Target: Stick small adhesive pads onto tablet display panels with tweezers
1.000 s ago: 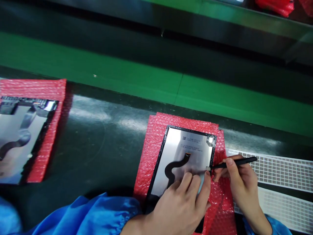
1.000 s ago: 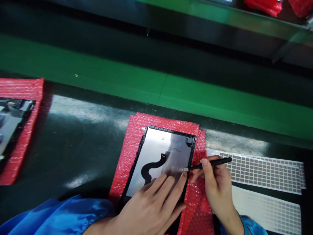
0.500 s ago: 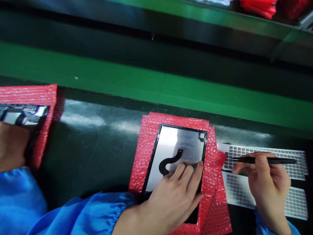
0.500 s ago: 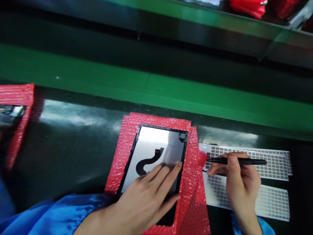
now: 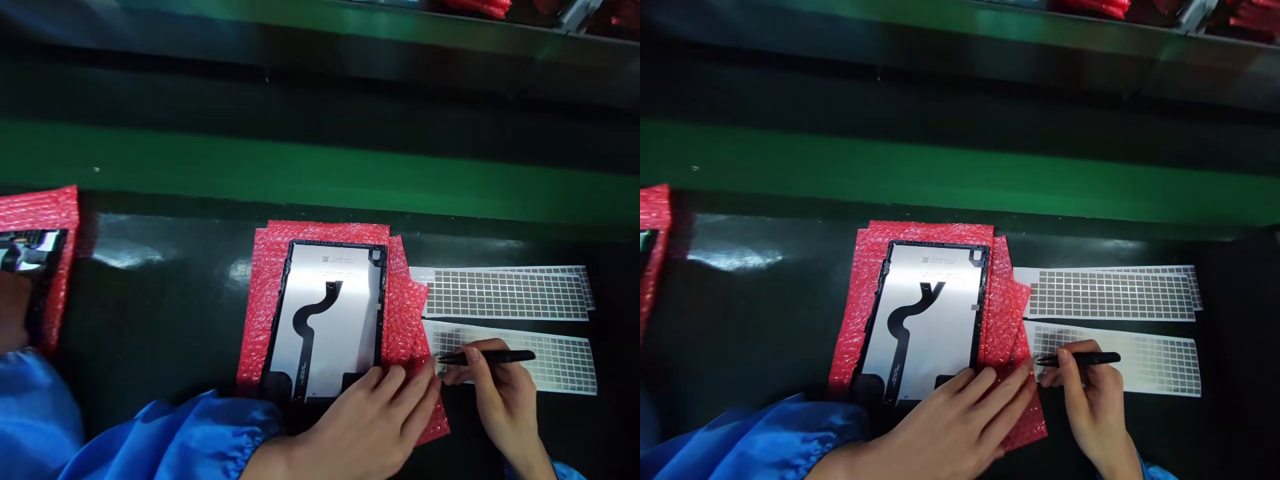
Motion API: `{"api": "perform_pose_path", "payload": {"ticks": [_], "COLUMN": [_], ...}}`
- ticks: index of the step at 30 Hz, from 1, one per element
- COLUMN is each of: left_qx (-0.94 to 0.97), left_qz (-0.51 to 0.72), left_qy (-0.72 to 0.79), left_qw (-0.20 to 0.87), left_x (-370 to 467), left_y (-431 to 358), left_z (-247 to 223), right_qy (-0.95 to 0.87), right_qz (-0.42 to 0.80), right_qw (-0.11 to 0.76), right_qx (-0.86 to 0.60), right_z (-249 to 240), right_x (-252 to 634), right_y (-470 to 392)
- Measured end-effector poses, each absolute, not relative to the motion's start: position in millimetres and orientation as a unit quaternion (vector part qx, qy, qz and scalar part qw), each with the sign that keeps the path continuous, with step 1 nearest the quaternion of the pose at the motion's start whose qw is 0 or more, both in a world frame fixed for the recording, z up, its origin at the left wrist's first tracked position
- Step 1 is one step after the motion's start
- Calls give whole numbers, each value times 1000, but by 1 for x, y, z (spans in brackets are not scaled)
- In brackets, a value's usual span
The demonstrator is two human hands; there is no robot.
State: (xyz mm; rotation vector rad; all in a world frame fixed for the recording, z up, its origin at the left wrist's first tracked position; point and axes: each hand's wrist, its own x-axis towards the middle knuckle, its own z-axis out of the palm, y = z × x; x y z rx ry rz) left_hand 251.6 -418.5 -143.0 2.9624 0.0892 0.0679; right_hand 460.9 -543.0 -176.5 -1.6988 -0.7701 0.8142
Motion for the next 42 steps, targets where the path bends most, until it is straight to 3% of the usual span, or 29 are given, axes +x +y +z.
{"api": "perform_pose_path", "payload": {"ticks": [24,34,42], "left_qx": [995,998,993], "left_qz": [49,48,113], "left_qy": [72,46,31], "left_qw": [58,10,-2], "left_x": [244,242,238], "left_y": [-428,-437,-425], "left_z": [-157,-164,-155], "right_qy": [-424,-292,-222], "right_qz": [302,383,374], "right_qw": [429,487,525], "right_qx": [-738,-729,-732], "right_z": [-173,-173,-144], "right_x": [449,453,463], "right_y": [-550,-544,-525]}}
